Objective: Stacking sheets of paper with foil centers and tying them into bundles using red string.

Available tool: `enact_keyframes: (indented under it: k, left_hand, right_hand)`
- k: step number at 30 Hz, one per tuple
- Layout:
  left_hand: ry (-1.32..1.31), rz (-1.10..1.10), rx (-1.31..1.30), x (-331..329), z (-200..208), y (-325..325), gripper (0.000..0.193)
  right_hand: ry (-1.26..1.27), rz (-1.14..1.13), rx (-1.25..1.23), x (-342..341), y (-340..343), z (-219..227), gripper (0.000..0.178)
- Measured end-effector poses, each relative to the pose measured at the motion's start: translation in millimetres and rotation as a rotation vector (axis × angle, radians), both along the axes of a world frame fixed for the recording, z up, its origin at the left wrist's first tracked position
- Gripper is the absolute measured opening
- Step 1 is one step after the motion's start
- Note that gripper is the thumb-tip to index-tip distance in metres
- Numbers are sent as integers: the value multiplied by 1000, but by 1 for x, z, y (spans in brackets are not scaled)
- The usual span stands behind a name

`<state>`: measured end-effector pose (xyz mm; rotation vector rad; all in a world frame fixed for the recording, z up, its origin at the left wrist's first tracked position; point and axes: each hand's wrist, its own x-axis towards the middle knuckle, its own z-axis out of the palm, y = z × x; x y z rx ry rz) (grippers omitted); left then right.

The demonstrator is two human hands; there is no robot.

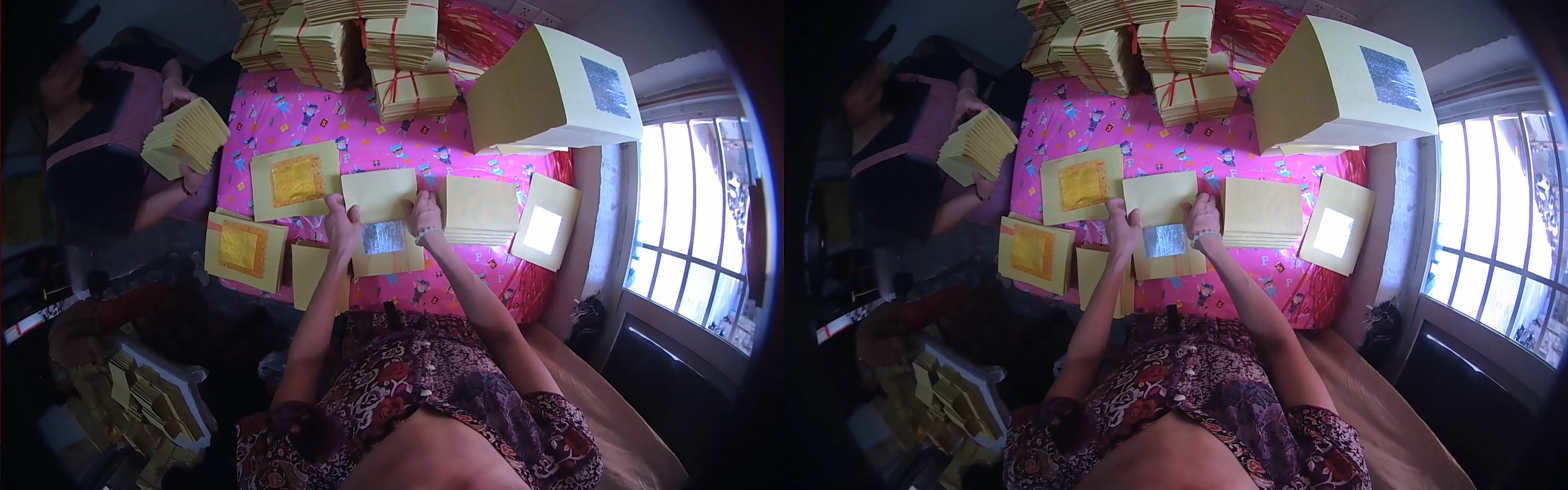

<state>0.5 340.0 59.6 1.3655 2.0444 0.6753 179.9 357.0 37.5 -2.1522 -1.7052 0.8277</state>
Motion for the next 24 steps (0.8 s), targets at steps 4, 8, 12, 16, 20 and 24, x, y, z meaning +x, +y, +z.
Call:
enact_keyframes:
  k: [4, 8, 12, 16, 20, 24]
  left_hand:
    - [415, -168, 215, 19, 15, -4, 23]
    - [297, -334, 176, 15, -12, -3, 19]
    - [329, -482, 114, 30, 9, -12, 32]
    - [409, -441, 71, 38, 11, -18, 29]
    - [512, -408, 88, 32, -5, -22, 32]
    - [443, -362, 102, 39, -2, -22, 36]
  right_hand:
    - [-10, -7, -42, 4, -1, 3, 41]
    - [-14, 7, 24, -2, -2, -1, 42]
    - [-11, -5, 87, 4, -11, -3, 40]
    - [-95, 5, 286, -7, -23, 23, 38]
    - [-239, 342, 328, -24, -31, 27, 28]
    - [-197, 408, 335, -12, -40, 2, 21]
